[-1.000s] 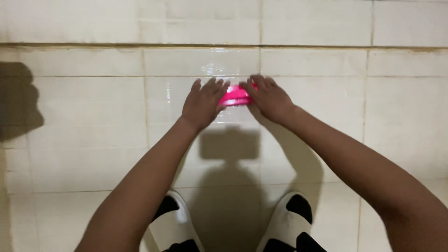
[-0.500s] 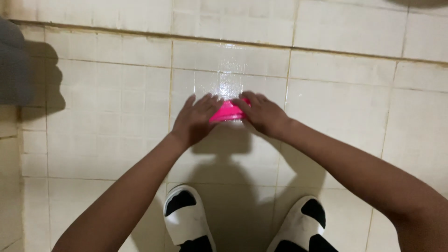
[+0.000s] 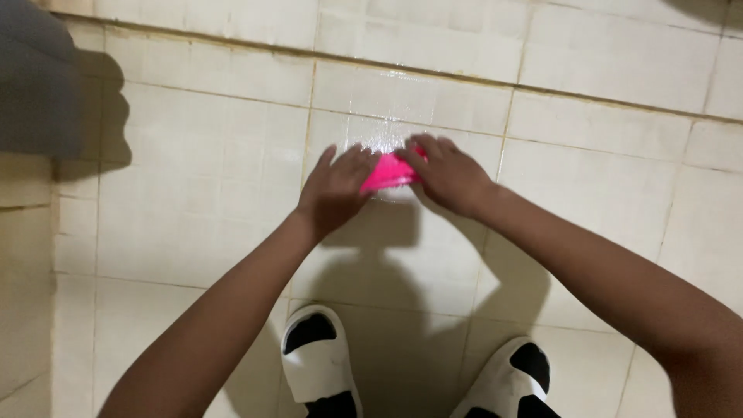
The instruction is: The person scrubs a tiled bathroom floor using a pink handheld brush. They repeatedly rub the brush along the grout lines and tile surfaces in a back-and-forth motion, focusing on a small area near the toilet base.
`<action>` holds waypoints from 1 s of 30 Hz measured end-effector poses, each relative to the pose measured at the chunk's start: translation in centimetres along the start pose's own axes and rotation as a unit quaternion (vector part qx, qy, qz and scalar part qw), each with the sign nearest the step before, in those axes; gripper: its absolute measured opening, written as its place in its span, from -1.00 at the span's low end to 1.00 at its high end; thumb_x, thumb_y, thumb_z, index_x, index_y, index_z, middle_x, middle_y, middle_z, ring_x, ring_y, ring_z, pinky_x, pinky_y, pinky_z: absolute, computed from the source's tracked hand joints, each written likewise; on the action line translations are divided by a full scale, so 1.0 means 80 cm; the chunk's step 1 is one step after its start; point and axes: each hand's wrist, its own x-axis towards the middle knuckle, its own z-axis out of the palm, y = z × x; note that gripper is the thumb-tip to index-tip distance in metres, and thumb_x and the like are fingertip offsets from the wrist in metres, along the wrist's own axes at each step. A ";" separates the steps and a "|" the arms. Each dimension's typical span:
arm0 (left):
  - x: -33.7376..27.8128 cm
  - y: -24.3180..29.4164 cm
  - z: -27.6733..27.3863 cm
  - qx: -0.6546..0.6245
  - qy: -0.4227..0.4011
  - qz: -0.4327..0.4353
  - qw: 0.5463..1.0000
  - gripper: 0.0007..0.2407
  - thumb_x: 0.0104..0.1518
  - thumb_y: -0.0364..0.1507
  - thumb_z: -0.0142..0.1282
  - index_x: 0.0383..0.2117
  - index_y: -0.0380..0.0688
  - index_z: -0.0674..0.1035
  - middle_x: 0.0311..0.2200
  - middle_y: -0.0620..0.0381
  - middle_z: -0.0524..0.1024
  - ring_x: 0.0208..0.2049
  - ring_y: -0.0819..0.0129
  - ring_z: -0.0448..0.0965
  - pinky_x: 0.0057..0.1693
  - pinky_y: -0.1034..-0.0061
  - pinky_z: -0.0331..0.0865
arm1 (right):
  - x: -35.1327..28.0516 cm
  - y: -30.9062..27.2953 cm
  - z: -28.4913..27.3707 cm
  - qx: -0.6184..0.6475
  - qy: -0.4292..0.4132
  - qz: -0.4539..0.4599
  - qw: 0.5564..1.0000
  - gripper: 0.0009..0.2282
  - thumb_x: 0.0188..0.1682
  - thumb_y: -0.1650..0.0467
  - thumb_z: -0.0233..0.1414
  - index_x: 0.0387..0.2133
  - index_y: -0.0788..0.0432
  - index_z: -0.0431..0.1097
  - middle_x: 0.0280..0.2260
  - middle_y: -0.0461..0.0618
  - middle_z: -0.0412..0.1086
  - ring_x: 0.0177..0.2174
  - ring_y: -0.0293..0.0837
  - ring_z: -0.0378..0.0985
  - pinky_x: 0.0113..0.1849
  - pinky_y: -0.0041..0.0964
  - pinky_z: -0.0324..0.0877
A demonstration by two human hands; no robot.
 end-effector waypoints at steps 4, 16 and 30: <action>-0.012 0.008 -0.011 -0.058 -0.016 0.001 0.998 -0.49 0.21 -0.22 0.15 0.28 -0.13 0.41 0.26 -0.02 0.43 0.35 0.18 0.29 0.39 0.01 0.09 | -0.012 -0.010 0.002 0.028 -0.044 0.010 0.999 -0.42 -0.03 0.36 0.06 0.32 -0.02 0.11 0.24 0.23 0.17 0.16 0.25 0.27 0.11 0.05 0.29; 0.138 -0.034 -0.017 0.034 -0.036 -0.135 0.990 -0.33 0.14 -0.21 0.15 0.41 0.04 0.15 0.39 0.09 0.17 0.42 0.21 0.06 0.39 -0.04 -0.08 | 0.091 0.083 -0.017 -0.084 0.082 0.057 0.991 -0.26 -0.01 0.24 0.15 0.41 0.00 -0.09 0.27 0.39 0.01 0.29 0.31 0.02 0.20 0.26 0.00; 0.098 0.097 0.020 -0.017 -0.042 0.053 0.998 -0.41 0.24 -0.14 0.07 0.38 -0.04 0.24 0.32 -0.07 0.27 0.36 0.06 0.20 0.36 -0.09 0.00 | -0.109 0.088 0.011 -0.029 0.030 0.073 0.996 -0.40 0.04 0.30 0.05 0.38 0.01 0.01 0.25 0.28 0.13 0.28 0.22 0.11 0.22 0.20 0.10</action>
